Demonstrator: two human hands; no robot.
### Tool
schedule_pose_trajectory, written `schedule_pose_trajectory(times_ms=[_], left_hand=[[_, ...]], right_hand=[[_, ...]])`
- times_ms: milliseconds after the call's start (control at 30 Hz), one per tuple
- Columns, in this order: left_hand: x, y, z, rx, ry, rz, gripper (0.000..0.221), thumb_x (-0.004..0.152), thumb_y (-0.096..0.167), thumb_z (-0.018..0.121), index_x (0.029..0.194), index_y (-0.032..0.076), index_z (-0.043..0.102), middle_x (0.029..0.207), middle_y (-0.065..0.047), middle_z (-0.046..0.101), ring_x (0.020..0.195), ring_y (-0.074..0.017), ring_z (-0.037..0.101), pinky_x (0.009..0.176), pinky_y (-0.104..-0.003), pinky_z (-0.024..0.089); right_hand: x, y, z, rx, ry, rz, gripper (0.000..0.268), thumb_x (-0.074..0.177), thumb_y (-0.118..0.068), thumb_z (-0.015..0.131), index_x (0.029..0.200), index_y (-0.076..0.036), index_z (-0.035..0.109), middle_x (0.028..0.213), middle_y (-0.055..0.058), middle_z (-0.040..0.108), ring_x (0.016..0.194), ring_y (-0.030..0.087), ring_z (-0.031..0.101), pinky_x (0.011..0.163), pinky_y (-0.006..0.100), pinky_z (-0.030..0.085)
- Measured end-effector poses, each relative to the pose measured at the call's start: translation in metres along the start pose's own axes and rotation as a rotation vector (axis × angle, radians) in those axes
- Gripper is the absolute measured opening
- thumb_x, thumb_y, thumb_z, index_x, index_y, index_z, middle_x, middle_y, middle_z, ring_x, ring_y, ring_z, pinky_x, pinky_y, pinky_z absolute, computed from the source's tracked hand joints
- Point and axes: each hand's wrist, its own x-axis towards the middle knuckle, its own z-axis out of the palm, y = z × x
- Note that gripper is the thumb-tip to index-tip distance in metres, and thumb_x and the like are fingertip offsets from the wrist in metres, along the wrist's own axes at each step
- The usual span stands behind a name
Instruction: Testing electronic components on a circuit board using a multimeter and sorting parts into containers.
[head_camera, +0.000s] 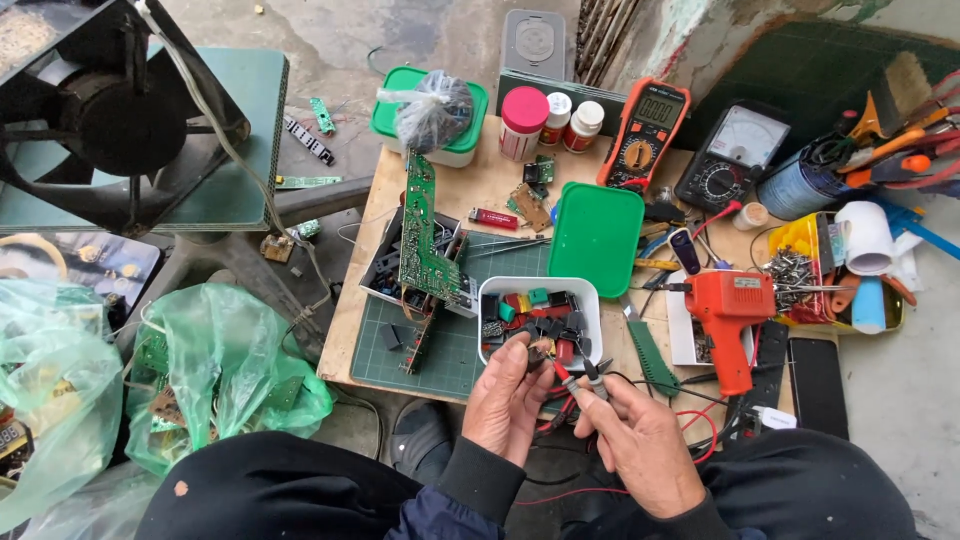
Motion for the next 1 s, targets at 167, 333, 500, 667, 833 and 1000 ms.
schedule_pose_trajectory(times_ms=[167, 333, 500, 667, 833, 1000], left_hand=[[0.004, -0.005, -0.009, 0.013, -0.047, -0.018, 0.050, 0.096, 0.018, 0.079, 0.143, 0.004, 0.067, 0.119, -0.014, 0.077, 0.095, -0.0218, 0.073, 0.089, -0.032, 0.064], [-0.003, 0.002, -0.002, 0.012, -0.006, -0.056, 0.054, 0.095, 0.022, 0.079, 0.145, 0.008, 0.067, 0.120, -0.016, 0.079, 0.097, -0.0239, 0.075, 0.093, -0.035, 0.064], [-0.011, 0.009, 0.010, -0.006, 0.032, -0.059, 0.054, 0.096, 0.021, 0.074, 0.147, 0.007, 0.062, 0.135, -0.020, 0.077, 0.112, -0.0284, 0.074, 0.102, -0.039, 0.061], [-0.016, 0.014, 0.016, 0.016, 0.054, -0.070, 0.058, 0.094, 0.022, 0.074, 0.149, 0.006, 0.062, 0.134, -0.020, 0.078, 0.115, -0.0302, 0.074, 0.106, -0.041, 0.060], [-0.012, 0.012, 0.008, 0.054, 0.042, -0.070, 0.055, 0.094, 0.021, 0.076, 0.146, 0.009, 0.064, 0.129, -0.019, 0.079, 0.109, -0.0274, 0.075, 0.100, -0.039, 0.062], [-0.007, 0.008, 0.001, 0.068, 0.022, -0.023, 0.050, 0.096, 0.017, 0.076, 0.144, 0.006, 0.065, 0.122, -0.020, 0.078, 0.117, -0.0355, 0.077, 0.098, -0.043, 0.065]], right_hand=[[-0.006, -0.009, 0.003, 0.006, 0.013, -0.017, 0.024, 0.105, -0.013, 0.076, 0.091, 0.006, 0.077, 0.074, 0.019, 0.076, 0.041, 0.020, 0.044, 0.044, 0.032, 0.035], [-0.004, -0.001, 0.003, 0.035, 0.082, -0.128, 0.023, 0.103, -0.013, 0.073, 0.109, 0.006, 0.084, 0.070, 0.015, 0.073, 0.042, 0.017, 0.043, 0.043, 0.030, 0.034], [0.003, 0.009, 0.001, 0.032, 0.036, -0.050, 0.023, 0.105, -0.011, 0.076, 0.093, 0.008, 0.078, 0.073, 0.019, 0.076, 0.041, 0.020, 0.044, 0.045, 0.036, 0.036], [0.001, 0.004, 0.002, 0.012, 0.045, -0.039, 0.020, 0.104, -0.012, 0.075, 0.101, 0.007, 0.081, 0.073, 0.018, 0.075, 0.042, 0.019, 0.042, 0.045, 0.034, 0.035], [0.002, 0.015, 0.004, 0.019, 0.049, -0.082, 0.028, 0.103, -0.010, 0.078, 0.080, 0.004, 0.071, 0.070, 0.017, 0.077, 0.040, 0.018, 0.043, 0.044, 0.032, 0.035], [0.002, 0.019, 0.006, 0.007, 0.049, -0.085, 0.020, 0.103, -0.012, 0.078, 0.096, 0.006, 0.084, 0.070, 0.014, 0.076, 0.047, 0.016, 0.045, 0.051, 0.035, 0.042]])
